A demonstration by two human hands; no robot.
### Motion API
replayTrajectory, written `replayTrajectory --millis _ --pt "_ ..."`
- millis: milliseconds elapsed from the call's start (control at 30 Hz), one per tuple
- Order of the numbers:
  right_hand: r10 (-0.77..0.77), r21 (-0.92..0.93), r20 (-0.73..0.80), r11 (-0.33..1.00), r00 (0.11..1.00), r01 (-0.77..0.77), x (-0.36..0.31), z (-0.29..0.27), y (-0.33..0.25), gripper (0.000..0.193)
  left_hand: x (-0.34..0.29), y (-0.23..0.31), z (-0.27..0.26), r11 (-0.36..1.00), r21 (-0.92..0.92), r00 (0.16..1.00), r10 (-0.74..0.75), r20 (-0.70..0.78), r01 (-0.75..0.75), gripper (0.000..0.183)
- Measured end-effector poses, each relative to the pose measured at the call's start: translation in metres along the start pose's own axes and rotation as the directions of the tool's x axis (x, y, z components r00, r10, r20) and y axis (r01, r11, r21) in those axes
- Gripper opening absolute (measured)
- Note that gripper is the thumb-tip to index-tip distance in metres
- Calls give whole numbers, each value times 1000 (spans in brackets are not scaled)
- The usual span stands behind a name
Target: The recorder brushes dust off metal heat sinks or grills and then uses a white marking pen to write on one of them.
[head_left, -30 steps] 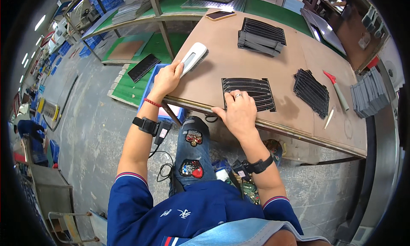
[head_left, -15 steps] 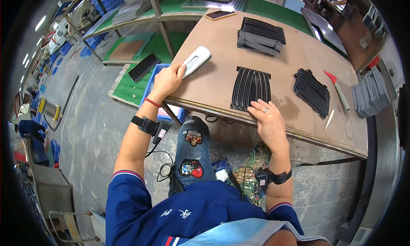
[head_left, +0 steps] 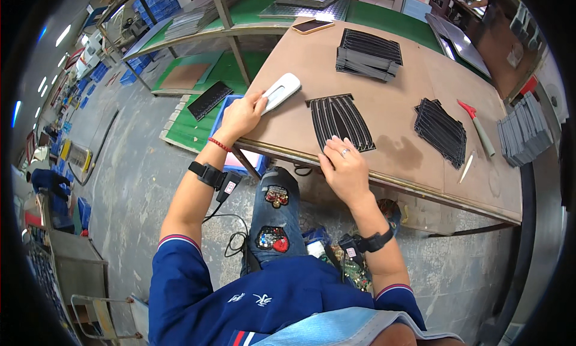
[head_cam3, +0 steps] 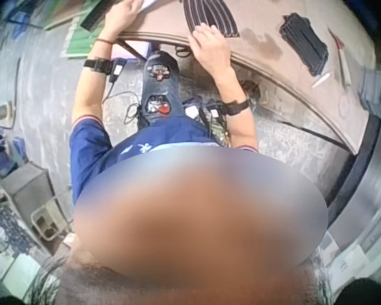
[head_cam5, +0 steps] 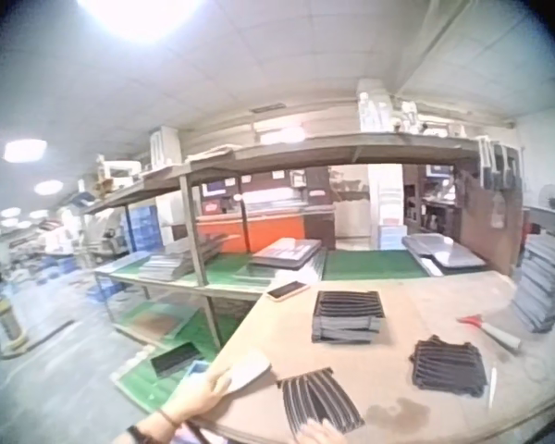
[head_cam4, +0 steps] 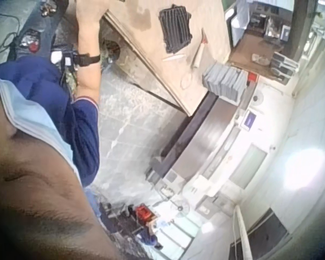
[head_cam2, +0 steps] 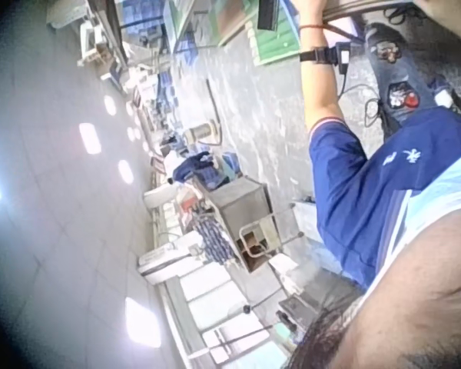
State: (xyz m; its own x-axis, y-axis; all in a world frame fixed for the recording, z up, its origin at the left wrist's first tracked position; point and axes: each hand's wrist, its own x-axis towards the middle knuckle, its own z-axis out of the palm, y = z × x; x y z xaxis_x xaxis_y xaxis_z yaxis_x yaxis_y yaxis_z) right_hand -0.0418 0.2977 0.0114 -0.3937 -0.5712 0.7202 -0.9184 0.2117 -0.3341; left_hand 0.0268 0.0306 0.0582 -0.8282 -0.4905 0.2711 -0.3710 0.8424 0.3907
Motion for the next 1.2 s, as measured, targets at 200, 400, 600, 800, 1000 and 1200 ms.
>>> replayTrajectory --millis 200,400,600,800,1000,1200 --pt "-63 104 -33 992 997 66 -8 -11 10 16 -35 57 15 924 -6 911 378 166 -383 44" --pt "-105 73 -99 991 990 112 -3 -16 9 14 18 70 7 756 361 835 456 307 -546 41" --pt "-82 84 -128 992 988 93 -7 -8 14 14 32 81 22 678 250 720 617 317 -691 41" --pt "-67 112 -145 990 987 83 -4 -15 7 14 78 77 27 786 416 879 330 344 -458 38" --pt "-40 102 -160 993 986 57 -6 -8 12 13 26 121 48 695 95 677 646 353 -713 42" --pt "-93 72 -177 992 980 108 -5 -11 11 14 91 99 43 870 245 890 360 280 -429 40"
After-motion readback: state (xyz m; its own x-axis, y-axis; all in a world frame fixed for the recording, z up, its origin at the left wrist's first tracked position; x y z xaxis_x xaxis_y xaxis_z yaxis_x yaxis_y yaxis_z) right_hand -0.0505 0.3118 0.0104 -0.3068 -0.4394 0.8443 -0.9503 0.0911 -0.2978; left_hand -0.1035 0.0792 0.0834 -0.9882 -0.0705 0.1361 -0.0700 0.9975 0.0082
